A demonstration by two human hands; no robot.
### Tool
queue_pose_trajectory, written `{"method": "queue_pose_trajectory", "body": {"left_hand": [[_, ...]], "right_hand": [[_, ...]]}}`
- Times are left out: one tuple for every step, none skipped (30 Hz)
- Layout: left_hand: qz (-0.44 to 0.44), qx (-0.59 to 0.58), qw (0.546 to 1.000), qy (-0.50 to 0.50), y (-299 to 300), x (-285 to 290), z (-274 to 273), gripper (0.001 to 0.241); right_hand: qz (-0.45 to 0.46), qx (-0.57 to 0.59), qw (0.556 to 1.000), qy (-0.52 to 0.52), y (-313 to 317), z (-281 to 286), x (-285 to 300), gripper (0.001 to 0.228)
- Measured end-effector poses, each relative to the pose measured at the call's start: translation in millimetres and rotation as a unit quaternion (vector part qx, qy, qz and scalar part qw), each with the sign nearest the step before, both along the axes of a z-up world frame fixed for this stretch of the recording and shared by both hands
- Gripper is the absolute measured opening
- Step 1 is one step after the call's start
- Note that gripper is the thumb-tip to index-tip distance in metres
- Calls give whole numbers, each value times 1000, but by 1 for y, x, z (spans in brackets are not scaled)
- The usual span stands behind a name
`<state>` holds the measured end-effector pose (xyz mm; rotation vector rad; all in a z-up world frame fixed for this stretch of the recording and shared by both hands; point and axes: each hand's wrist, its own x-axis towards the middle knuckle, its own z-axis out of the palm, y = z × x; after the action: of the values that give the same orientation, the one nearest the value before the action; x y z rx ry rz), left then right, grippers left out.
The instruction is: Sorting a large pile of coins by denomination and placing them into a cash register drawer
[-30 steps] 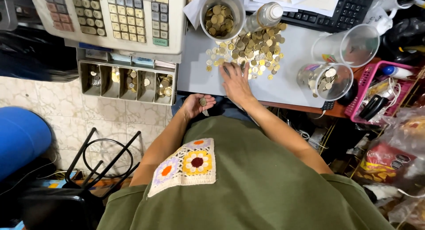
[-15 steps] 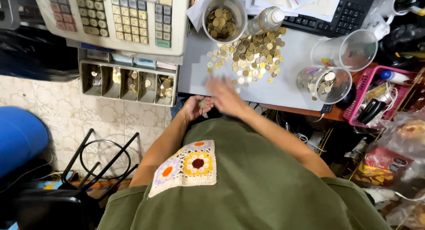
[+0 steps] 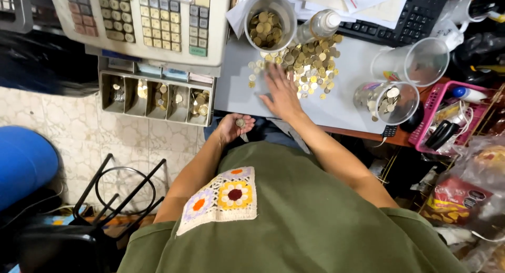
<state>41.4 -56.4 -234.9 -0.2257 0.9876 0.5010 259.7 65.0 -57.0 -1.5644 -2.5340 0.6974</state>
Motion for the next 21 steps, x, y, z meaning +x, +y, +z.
{"method": "queue_pose_trajectory", "body": {"left_hand": [[-2,-7,1000,0,2,2,0,34],[-5,-16,1000,0,1,2,2,33],[-5,-16,1000,1,0,2,5,33],[-7,-17,1000,1,2,3,7,33],[-9,-18,1000,1,4,3,10,34],[-9,-16,1000,0,5,4,8,34],[-9,-22,1000,-4,5,4,5,34],[-8,-30,1000,-7,2,5,4,34],[-5,-29,1000,-7,-3,5,-7,34],[4,-29,1000,-7,-5,6,-19,33],[13,-29,999,-8,-7,7,-30,32],[16,-25,1000,-8,-3,7,-24,32],[4,-20,1000,-4,1,8,-18,33],[-10,-20,1000,2,-4,8,-10,33],[-9,-22,1000,2,-6,7,-8,33],[-11,-23,1000,0,-3,7,-7,33],[-12,-23,1000,-2,-1,6,-5,33],[-15,-21,1000,-2,-1,7,-2,33],[-14,-18,1000,0,-1,8,1,34],[-10,-15,1000,1,1,9,3,34],[-10,-12,1000,1,7,10,1,34]], "right_hand": [[-8,-20,1000,-14,8,3,-8,71],[-17,-43,999,-26,13,7,-16,74],[-17,-42,999,-26,7,5,-16,74],[15,-3,999,-33,3,3,-16,74],[47,36,997,-39,-1,0,-16,74],[48,38,997,-41,-18,-7,-14,74],[76,32,996,15,-35,-15,-12,72],[105,25,992,72,-54,-22,-11,73],[108,25,991,72,-64,-23,-11,73],[153,-16,984,95,-72,-24,-10,69],[197,-58,972,118,-80,-25,-10,67],[200,-55,971,117,-57,-11,-13,67],[141,-19,986,91,-35,2,-16,67],[80,11,995,66,-19,16,-20,66],[81,10,994,67,-12,9,-16,66],[50,4,999,19,-4,1,-12,71],[20,-3,999,-30,5,-6,-7,76],[17,0,999,-30,-4,-3,-7,76],[32,-5,999,-24,-13,1,-7,75],[50,-8,999,-18,-19,4,-7,75],[51,-4,999,-18,-32,-6,-7,75]]}}
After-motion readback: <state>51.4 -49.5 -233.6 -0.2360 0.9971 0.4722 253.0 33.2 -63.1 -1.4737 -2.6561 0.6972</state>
